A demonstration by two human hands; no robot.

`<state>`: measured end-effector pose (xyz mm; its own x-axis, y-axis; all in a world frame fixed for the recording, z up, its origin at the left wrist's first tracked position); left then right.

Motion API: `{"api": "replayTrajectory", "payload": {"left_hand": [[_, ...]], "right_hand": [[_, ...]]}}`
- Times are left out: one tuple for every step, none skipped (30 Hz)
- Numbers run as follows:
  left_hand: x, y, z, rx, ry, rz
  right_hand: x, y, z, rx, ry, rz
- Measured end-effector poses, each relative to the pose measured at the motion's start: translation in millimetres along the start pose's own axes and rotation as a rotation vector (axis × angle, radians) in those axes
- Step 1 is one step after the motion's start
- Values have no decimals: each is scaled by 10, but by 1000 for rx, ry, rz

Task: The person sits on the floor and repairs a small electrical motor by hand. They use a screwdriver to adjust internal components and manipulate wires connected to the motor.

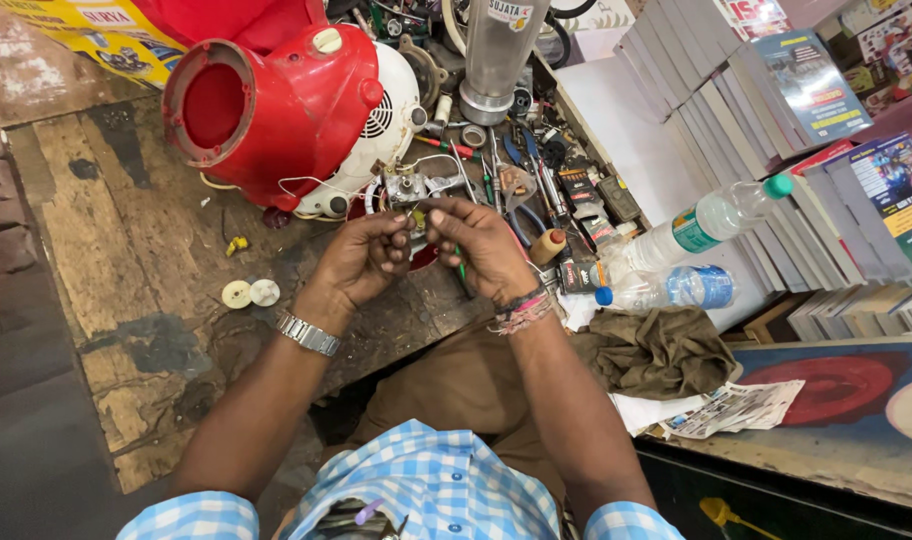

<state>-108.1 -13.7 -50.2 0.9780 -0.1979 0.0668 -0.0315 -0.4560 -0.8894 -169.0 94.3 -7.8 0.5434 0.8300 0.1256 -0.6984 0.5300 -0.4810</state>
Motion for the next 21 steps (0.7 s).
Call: {"api": "replayTrajectory", "payload": {"left_hand": [[19, 20, -15, -34, -4, -32], [38, 34, -26, -67, -9, -64], [60, 47, -32, -99, -14, -97], [77, 25, -88, -232, -55, -107], [88, -11, -128, -365, -95, -116], [99, -54, -170, -498, -133, -124], [103, -117, -176, -553, -150, -87], [112, -178, -187, -609, -169, -51], [122, -235, -214, -665, -190, -15], [123, -256, -210, -684, -165, 7], [134, -268, -223, -703, -141, 25], [148, -280, -237, -722, -116, 43], [162, -313, -251, -740, -101, 77], [171, -350, -269, -757, -85, 114], [177, -391, -274, -774, -68, 151], [183, -393, -267, -782, -24, 156], [190, -393, -266, -790, 17, 162], [194, -393, -260, -797, 58, 166], [196, -412, -275, -836, 81, 193], [193, -427, -289, -873, 106, 219], [185, -437, -294, -910, 131, 246]], "right_hand": [[-6, 60, 55, -24, 30, -25], [-9, 118, 99, -47, 59, -49], [4, 203, 84, -63, 39, -102], [31, 284, 56, -80, 19, -155], [64, 359, 19, -98, 1, -210], [57, 300, 91, 39, 64, -136], [70, 214, 141, 175, 128, -64], [96, 108, 189, 312, 192, 8], [131, 85, 174, 351, 180, 15], [165, 49, 172, 391, 168, 26], [181, -6, 177, 430, 155, 39], [240, -156, 371, 678, 308, 58], [332, -339, 547, 926, 465, 76], [430, -548, 685, 1176, 623, 92], [346, -576, 646, 1254, 489, 99], [274, -590, 600, 1327, 353, 108], [212, -585, 548, 1397, 215, 119], [210, -694, 577, 1484, 254, 168], [216, -790, 582, 1568, 292, 219], [228, -875, 561, 1650, 329, 273], [260, -943, 563, 1693, 397, 297]]}}
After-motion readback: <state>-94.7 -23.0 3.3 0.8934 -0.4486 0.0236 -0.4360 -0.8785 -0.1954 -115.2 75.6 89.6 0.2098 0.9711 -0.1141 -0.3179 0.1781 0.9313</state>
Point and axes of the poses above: each hand's wrist, its own x-axis away from the middle knuckle, its own y-axis out of the back of the hand, z = x × y, the point moved 10 cm from there along -x, towards the middle knuckle, and after that the axes turned 11 degrees about z, right-handed, at the moved point
